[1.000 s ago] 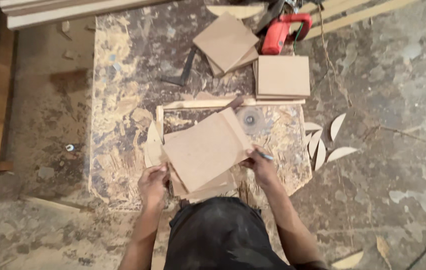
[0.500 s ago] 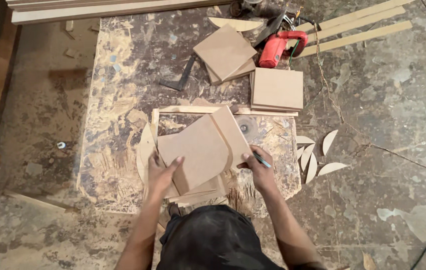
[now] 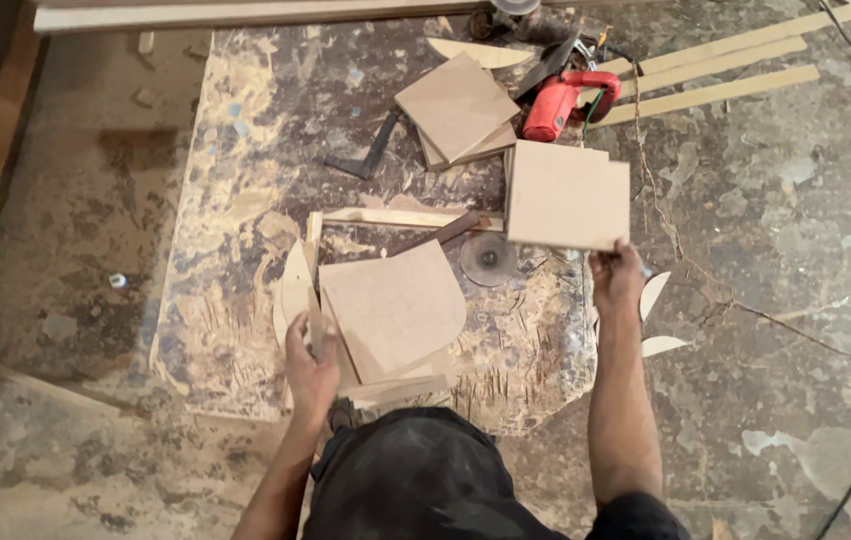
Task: The person uses an angle grinder to smooth the edges of a square wooden piece, then sets the tool down. They pick up a pencil and trace curved outlines on several stacked wooden squares, preparing them for cutting.
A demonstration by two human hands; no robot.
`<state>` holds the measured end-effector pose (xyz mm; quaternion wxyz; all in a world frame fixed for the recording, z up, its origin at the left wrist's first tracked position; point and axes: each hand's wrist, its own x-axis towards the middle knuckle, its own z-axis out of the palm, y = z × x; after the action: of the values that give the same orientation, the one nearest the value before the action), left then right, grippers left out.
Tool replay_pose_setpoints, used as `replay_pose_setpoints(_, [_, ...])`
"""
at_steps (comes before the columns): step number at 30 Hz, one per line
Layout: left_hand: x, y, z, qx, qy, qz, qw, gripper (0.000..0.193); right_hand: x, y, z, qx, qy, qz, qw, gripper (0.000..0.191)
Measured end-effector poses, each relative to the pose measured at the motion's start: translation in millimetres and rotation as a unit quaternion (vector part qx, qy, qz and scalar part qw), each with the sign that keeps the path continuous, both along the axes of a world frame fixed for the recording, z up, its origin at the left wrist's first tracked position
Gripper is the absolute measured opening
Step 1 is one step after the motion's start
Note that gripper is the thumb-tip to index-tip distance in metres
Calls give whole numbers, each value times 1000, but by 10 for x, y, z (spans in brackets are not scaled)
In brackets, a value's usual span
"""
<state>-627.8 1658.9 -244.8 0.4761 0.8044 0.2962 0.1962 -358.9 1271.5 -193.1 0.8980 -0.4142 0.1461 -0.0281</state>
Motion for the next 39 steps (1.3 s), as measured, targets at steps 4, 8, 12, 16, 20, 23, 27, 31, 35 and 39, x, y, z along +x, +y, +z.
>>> replay_pose_setpoints(4, [57,-113,58,77,3,-15,997,73,307,140,194,-94,60,-15,994,9])
replay_pose_setpoints(8, [2,-137,62,125,-9,-60,990,76,229,269,137,-552,37,-81,829,31])
replay_pose_setpoints(12, [-123,-138,179,187,-26,-80,979,79,-138,427,-184,-624,-93,-158,760,33])
replay_pose_setpoints(16, [-165,-160,390,146,104,-149,973,97,-912,864,-488,-483,-148,65,861,23])
replay_pose_setpoints(20, [-184,-147,542,100,260,-224,934,119,-1568,1444,-536,-462,-123,202,855,45])
replay_pose_setpoints(23, [-265,-62,520,118,152,-240,951,113,-1888,1641,-382,-467,-96,193,858,65])
replay_pose_setpoints(27, [-322,92,333,122,53,-237,963,102,-2157,1683,-194,-577,-57,231,781,70])
replay_pose_setpoints(31, [-354,234,202,95,123,-266,951,104,-2151,1681,-125,-601,-23,288,745,77])
replay_pose_setpoints(35, [-410,288,227,81,100,-269,954,104,-2098,1700,-89,-597,-126,288,738,90])
replay_pose_setpoints(39, [-265,359,318,41,176,-263,948,103,-1969,1743,-68,-610,-120,298,725,94])
